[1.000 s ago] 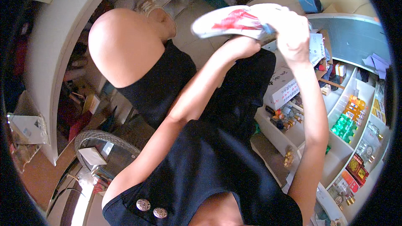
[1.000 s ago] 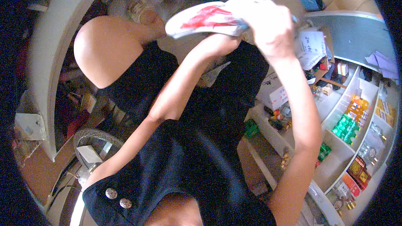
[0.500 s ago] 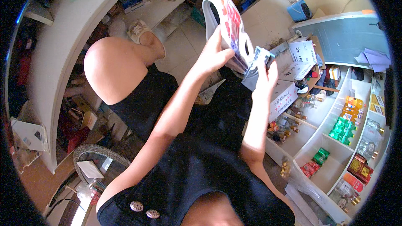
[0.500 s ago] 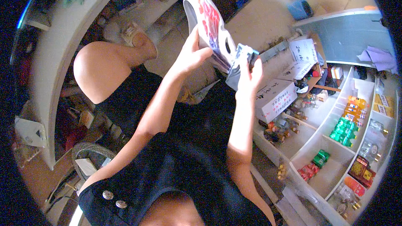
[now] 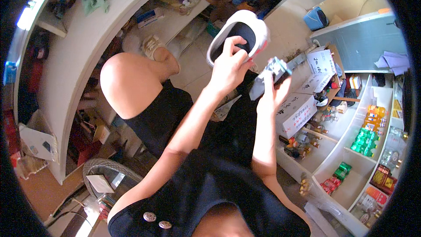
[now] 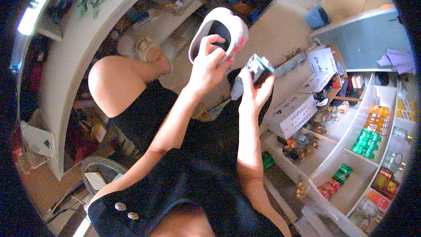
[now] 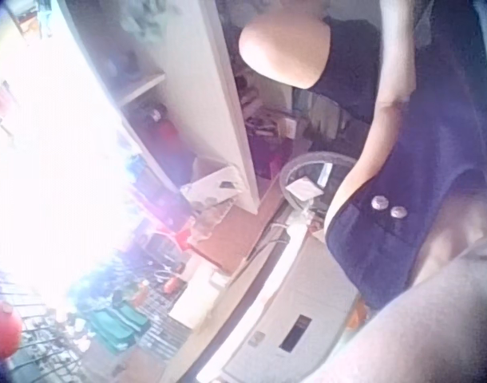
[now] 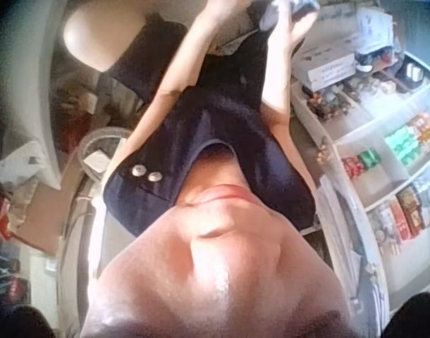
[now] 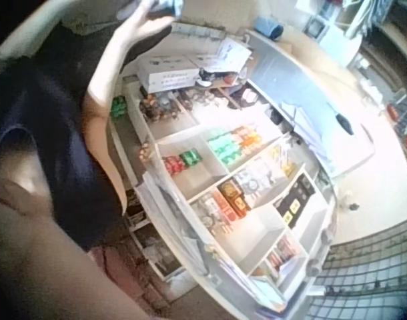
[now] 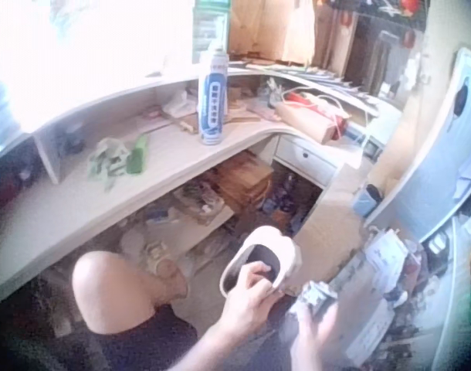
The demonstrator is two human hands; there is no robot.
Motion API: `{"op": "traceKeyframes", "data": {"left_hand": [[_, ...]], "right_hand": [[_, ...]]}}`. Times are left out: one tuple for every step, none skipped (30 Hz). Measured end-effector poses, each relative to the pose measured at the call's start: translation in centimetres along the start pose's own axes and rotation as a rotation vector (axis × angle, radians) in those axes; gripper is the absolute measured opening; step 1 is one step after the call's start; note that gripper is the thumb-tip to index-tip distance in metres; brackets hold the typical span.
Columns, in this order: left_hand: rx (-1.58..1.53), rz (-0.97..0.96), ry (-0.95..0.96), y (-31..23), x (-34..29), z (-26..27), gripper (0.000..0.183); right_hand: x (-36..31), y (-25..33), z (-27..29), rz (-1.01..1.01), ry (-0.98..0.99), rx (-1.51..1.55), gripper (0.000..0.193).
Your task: The person sits and cleans a white slip-on shoe with red and blue accents using a light green cloth. They wipe the exterior, sole, and interior surfaces repeatedly, rotating the shoe to access different areas.
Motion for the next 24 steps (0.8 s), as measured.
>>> {"op": "traceKeyframes", "data": {"left_hand": [[0.029,-0.045,0.005,-0.3,-0.3,-0.5,0.022],[0.053,-0.076,0.034,-0.9,-0.3,-0.8,0.019],[0.072,-0.135,0.038,-0.6,-0.5,-1.4,0.017],[0.122,-0.181,0.06,-0.7,-0.5,-1.6,0.019],[0.169,-0.226,0.078,-0.9,-0.5,-1.6,0.021],[0.13,-0.241,0.065,-1.2,-0.4,-1.7,0.019],[0.092,-0.255,0.051,-1.6,-0.2,-1.8,0.018],[0.057,-0.268,0.039,-2.1,-0.1,-1.7,0.016],[0.054,-0.256,0.057,-2.7,0.0,-1.6,0.017],[-0.029,-0.263,0.078,-2.7,-0.1,-1.2,0.019],[-0.113,-0.271,0.098,-2.8,-0.2,-0.6,0.021],[-0.16,-0.238,0.06,-3.5,0.3,0.7,0.021],[-0.108,-0.387,-0.064,-2.8,0.9,1.7,0.039],[-0.033,-0.277,-0.108,-2.7,1.6,3.2,0.052],[0.041,-0.167,-0.152,-2.8,2.3,4.4,0.065],[-0.245,0.061,-0.072,-0.8,2.0,3.8,0.083],[-0.472,0.154,0.022,0.0,1.9,3.4,0.074],[-0.509,0.206,0.082,0.9,1.4,2.8,0.068],[-0.547,0.257,0.143,1.5,1.0,2.3,0.062],[-0.635,0.265,0.015,1.1,0.8,2.0,0.053],[-0.528,0.199,-0.071,0.7,0.9,2.2,0.05],[-0.42,0.133,-0.155,0.2,1.0,2.6,0.047],[-0.295,0.068,-0.242,-0.1,0.8,3.1,0.044],[-0.218,-0.004,-0.316,-0.4,0.9,2.8,0.043]], "right_hand": [[0.7,1.0,-0.5,0.038,0.002,-0.05,0.065],[1.4,1.9,-1.2,0.04,0.024,-0.053,0.078],[2.1,2.4,-1.5,0.179,0.004,-0.22,0.079],[2.6,2.3,-1.5,0.134,-0.001,-0.213,0.075],[3.0,2.4,-1.3,0.09,-0.003,-0.208,0.071],[3.3,2.5,-1.1,0.104,-0.013,-0.218,0.067],[3.5,2.5,-0.8,0.117,-0.022,-0.228,0.063],[3.7,2.5,-0.5,0.127,-0.029,-0.235,0.059],[3.9,2.3,-0.1,0.111,-0.054,-0.2,0.053],[4.1,2.1,0.1,0.12,-0.032,-0.153,0.053],[4.4,2.0,0.5,0.129,-0.01,-0.109,0.054],[4.6,1.7,1.1,0.165,0.027,-0.124,0.055],[4.8,1.4,1.7,0.201,0.064,-0.14,0.056],[4.8,1.4,1.8,0.233,0.111,-0.145,0.058],[4.8,1.5,1.8,0.223,0.183,-0.058,0.06],[4.9,1.8,1.8,0.213,0.254,0.029,0.063],[5.0,2.2,1.7,0.202,0.332,0.117,0.065],[5.3,2.3,1.6,0.268,0.407,0.091,0.072],[5.4,2.6,1.6,0.255,0.41,0.007,0.072],[5.7,3.8,1.4,0.242,0.41,-0.089,0.073],[5.8,4.5,1.1,0.227,0.41,-0.173,0.074],[6.0,4.7,0.8,0.285,0.399,-0.205,0.069],[5.9,5.5,0.4,0.272,0.333,-0.372,0.063],[5.9,6.2,0.1,0.299,0.253,-0.451,0.056]]}}
Point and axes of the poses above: each hand's wrist, its own x-axis towards the middle knuckle, its own z-axis out of the back of the hand, y = z × x, the point moved 4 cm from there along x, towards the middle knuckle, and after that the axes turned 6 degrees about -x, right-handed, at the moved point
